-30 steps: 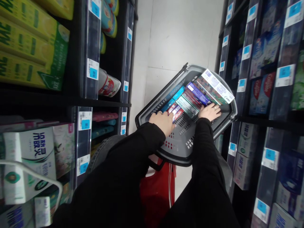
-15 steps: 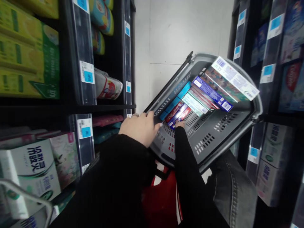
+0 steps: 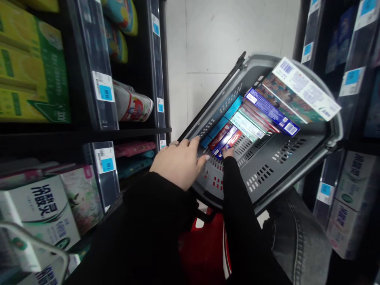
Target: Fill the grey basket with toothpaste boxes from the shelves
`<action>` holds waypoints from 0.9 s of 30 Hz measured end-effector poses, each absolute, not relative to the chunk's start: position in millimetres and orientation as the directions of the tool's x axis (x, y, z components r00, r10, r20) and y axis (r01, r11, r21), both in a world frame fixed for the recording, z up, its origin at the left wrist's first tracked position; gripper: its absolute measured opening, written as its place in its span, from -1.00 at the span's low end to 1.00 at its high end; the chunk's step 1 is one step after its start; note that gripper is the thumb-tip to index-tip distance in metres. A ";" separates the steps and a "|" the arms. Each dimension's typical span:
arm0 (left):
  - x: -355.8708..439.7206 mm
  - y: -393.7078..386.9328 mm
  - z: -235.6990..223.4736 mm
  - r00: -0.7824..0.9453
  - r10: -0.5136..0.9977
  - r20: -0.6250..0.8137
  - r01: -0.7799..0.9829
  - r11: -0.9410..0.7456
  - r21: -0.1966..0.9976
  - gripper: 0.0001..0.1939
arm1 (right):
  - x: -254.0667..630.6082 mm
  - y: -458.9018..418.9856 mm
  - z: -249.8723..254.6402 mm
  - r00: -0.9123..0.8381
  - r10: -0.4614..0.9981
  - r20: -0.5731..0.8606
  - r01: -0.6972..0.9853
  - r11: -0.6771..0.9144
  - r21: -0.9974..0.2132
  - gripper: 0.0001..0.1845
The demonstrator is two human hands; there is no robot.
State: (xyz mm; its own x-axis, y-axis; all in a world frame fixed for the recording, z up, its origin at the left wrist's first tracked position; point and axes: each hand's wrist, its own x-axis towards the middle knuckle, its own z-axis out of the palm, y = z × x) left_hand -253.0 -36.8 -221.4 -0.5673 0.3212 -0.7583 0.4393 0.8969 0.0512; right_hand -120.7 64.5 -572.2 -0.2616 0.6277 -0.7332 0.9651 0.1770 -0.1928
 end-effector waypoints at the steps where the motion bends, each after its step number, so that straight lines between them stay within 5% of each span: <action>1: -253.0 -36.3 -221.9 -0.566 0.323 -0.759 0.440 0.896 0.054 -0.46 | -125.3 66.4 -562.7 -0.244 0.666 -0.705 0.970 0.176 -0.170 -0.44; 5: -252.9 -34.3 -222.8 -0.561 0.331 -0.759 0.444 0.894 0.061 -0.45 | -151.5 99.5 -502.5 -0.346 0.887 -0.306 0.937 0.306 -0.169 -0.46; 7: -252.4 -34.2 -222.1 -0.556 0.354 -0.752 0.448 0.890 0.087 -0.46 | -166.5 130.1 -467.2 -0.443 0.896 -0.009 0.888 0.438 -0.138 -0.44; 9: -251.7 -34.4 -221.0 -0.548 0.383 -0.743 0.453 0.883 0.121 -0.47 | -178.5 162.4 -437.9 -0.520 0.844 0.134 0.845 0.531 -0.064 -0.42; 14: -250.4 -34.2 -219.2 -0.548 0.407 -0.730 0.439 0.884 0.163 -0.49 | -186.8 210.2 -412.5 -0.725 0.689 0.012 0.689 0.724 0.040 -0.42; 19: -250.3 -33.4 -218.9 -0.544 0.426 -0.723 0.426 0.883 0.199 -0.51 | -185.3 213.1 -413.7 -0.701 0.713 -0.022 0.709 0.699 0.090 -0.48; 27: -250.0 -34.3 -220.1 -0.545 0.437 -0.715 0.421 0.881 0.218 -0.52 | -155.1 183.0 -405.8 -0.759 0.650 -0.046 0.651 0.759 -0.015 -0.48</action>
